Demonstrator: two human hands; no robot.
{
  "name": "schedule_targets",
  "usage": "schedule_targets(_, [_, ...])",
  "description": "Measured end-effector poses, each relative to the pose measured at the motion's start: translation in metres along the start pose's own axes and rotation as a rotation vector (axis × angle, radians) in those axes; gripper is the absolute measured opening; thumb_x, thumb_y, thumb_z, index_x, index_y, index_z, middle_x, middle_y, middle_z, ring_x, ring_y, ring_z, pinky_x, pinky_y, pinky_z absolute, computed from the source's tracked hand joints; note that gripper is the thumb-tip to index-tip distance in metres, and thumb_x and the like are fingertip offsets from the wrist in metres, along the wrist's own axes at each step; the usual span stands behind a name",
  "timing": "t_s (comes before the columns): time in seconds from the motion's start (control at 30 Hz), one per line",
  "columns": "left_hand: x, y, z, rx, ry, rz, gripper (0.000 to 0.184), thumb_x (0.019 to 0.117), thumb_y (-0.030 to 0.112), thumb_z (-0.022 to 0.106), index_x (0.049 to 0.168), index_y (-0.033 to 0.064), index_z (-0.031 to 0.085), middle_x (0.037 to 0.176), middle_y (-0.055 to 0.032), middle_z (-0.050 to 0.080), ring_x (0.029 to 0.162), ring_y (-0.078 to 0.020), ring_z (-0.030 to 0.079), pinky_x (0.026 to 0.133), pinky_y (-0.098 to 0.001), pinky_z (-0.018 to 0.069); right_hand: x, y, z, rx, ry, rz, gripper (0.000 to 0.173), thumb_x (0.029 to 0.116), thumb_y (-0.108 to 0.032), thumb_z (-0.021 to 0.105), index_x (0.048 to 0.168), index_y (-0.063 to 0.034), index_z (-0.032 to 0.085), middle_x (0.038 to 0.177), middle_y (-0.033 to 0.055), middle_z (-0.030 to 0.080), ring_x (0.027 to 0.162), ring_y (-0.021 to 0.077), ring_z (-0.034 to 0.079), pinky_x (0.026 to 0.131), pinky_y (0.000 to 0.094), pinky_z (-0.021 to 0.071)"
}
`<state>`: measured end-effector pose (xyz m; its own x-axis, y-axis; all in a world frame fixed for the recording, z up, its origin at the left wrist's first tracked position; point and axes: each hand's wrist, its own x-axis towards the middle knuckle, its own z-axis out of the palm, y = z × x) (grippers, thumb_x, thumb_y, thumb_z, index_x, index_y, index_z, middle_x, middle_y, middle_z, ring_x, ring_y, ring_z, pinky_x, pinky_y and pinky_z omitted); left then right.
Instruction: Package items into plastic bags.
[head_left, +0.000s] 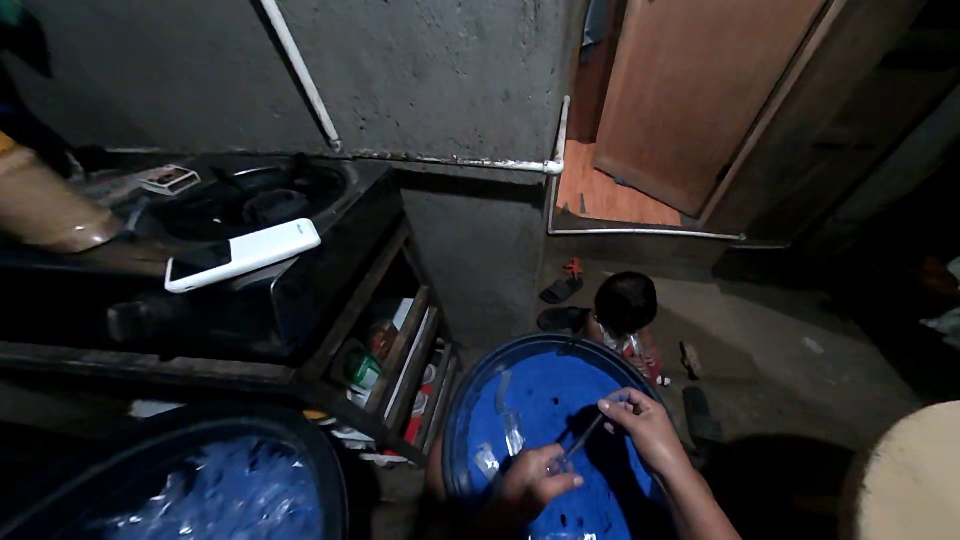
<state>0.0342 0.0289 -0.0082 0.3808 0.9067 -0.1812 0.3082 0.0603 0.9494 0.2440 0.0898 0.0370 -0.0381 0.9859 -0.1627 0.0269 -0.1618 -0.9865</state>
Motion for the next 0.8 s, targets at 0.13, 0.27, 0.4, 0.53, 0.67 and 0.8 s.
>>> schedule_targets(0.13, [0.000, -0.003, -0.001, -0.039, 0.011, 0.025, 0.029, 0.0924, 0.027, 0.071, 0.103, -0.0003, 0.067, 0.076, -0.0021, 0.060, 0.065, -0.0065, 0.052, 0.065, -0.0266, 0.0464, 0.002, 0.004, -0.002, 0.086, -0.002, 0.031, 0.005, 0.0938, -0.003, 0.069, 0.094, 0.0008, 0.065, 0.071, 0.0040, 0.065, 0.060, 0.0112, 0.063, 0.061, 0.0264, 0.0570])
schedule_targets(0.27, [-0.001, -0.002, -0.003, -0.048, 0.010, 0.029, 0.029, 0.0926, 0.024, 0.072, 0.108, -0.0010, 0.068, 0.084, -0.0059, 0.066, 0.072, -0.0079, 0.058, 0.071, -0.0281, 0.0504, 0.005, 0.009, -0.006, 0.140, 0.030, 0.083, 0.005, 0.0974, -0.004, 0.064, 0.095, 0.0006, 0.064, 0.072, 0.0045, 0.067, 0.060, 0.0107, 0.063, 0.060, 0.0253, 0.0566])
schedule_targets(0.4, [-0.002, -0.004, -0.003, -0.104, 0.052, 0.025, 0.026, 0.0904, 0.023, 0.073, 0.105, 0.0009, 0.068, 0.079, -0.0015, 0.064, 0.068, -0.0049, 0.056, 0.067, -0.0256, 0.0490, 0.007, 0.016, -0.012, 0.285, 0.155, 0.201, 0.008, 0.1025, -0.007, 0.058, 0.102, 0.0000, 0.060, 0.074, 0.0039, 0.064, 0.059, 0.0090, 0.061, 0.057, 0.0231, 0.0549])
schedule_targets(0.53, [-0.004, -0.003, -0.007, -0.225, 0.077, 0.030, 0.018, 0.0885, 0.015, 0.074, 0.101, 0.0029, 0.068, 0.079, 0.0030, 0.066, 0.068, -0.0014, 0.059, 0.066, -0.0214, 0.0505, 0.009, 0.025, -0.021, 0.396, 0.249, 0.269, 0.008, 0.1040, -0.010, 0.056, 0.104, -0.0023, 0.058, 0.073, 0.0024, 0.062, 0.056, 0.0071, 0.059, 0.054, 0.0209, 0.0537])
schedule_targets(0.67, [-0.008, -0.002, -0.010, -0.454, 0.039, 0.080, 0.012, 0.0862, 0.005, 0.072, 0.096, 0.0083, 0.066, 0.074, 0.0083, 0.064, 0.058, 0.0030, 0.053, 0.055, -0.0150, 0.0444, 0.005, 0.032, -0.027, 0.406, 0.264, 0.314, 0.008, 0.1037, -0.011, 0.057, 0.105, -0.0031, 0.058, 0.073, 0.0024, 0.061, 0.055, 0.0073, 0.059, 0.053, 0.0209, 0.0534])
schedule_targets(0.8, [-0.011, -0.004, -0.013, -0.935, -0.054, 0.149, 0.021, 0.0786, 0.025, 0.084, 0.090, 0.0242, 0.067, 0.060, 0.0115, 0.056, 0.045, 0.0032, 0.046, 0.043, -0.0133, 0.0381, 0.000, 0.049, -0.032, -0.172, 0.198, 0.094, 0.022, 0.0947, -0.013, 0.072, 0.111, 0.0014, 0.067, 0.091, 0.0079, 0.068, 0.078, 0.0125, 0.064, 0.074, 0.0310, 0.0550])
